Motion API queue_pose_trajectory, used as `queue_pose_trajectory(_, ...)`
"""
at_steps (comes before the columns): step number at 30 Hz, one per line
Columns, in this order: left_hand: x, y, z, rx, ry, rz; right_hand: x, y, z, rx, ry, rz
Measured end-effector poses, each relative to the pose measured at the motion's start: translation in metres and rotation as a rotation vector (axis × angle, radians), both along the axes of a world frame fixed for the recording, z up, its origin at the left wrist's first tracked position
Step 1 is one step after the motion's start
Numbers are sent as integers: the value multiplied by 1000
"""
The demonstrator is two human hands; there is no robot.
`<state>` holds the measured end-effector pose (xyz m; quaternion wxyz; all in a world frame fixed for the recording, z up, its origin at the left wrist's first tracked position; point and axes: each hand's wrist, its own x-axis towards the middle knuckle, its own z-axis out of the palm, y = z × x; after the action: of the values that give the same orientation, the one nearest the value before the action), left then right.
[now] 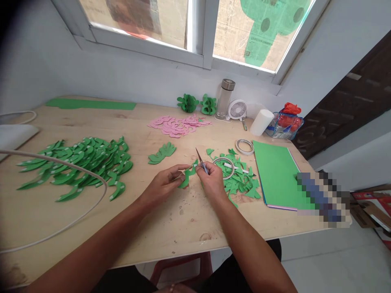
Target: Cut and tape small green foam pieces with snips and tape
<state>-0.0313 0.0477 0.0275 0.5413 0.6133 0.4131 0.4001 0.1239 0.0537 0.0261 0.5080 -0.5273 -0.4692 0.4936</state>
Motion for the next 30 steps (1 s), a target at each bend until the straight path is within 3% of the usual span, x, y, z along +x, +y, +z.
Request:
queue_pose_trajectory(11,1,-4,0,91,-61,60,0,0,-2,15,-37,-1)
queue_pose_trajectory(21,-1,-10,1,269,123,137,1,0,-3,97,-151,-18)
queue_pose_trajectory(26,-1,-9,-1,219,123,125,-1,-1,0,128,-265,-10)
queue_pose_trajectory(30,0,-4,-1,69,41,120,-1,-4,2,169,-359,-28)
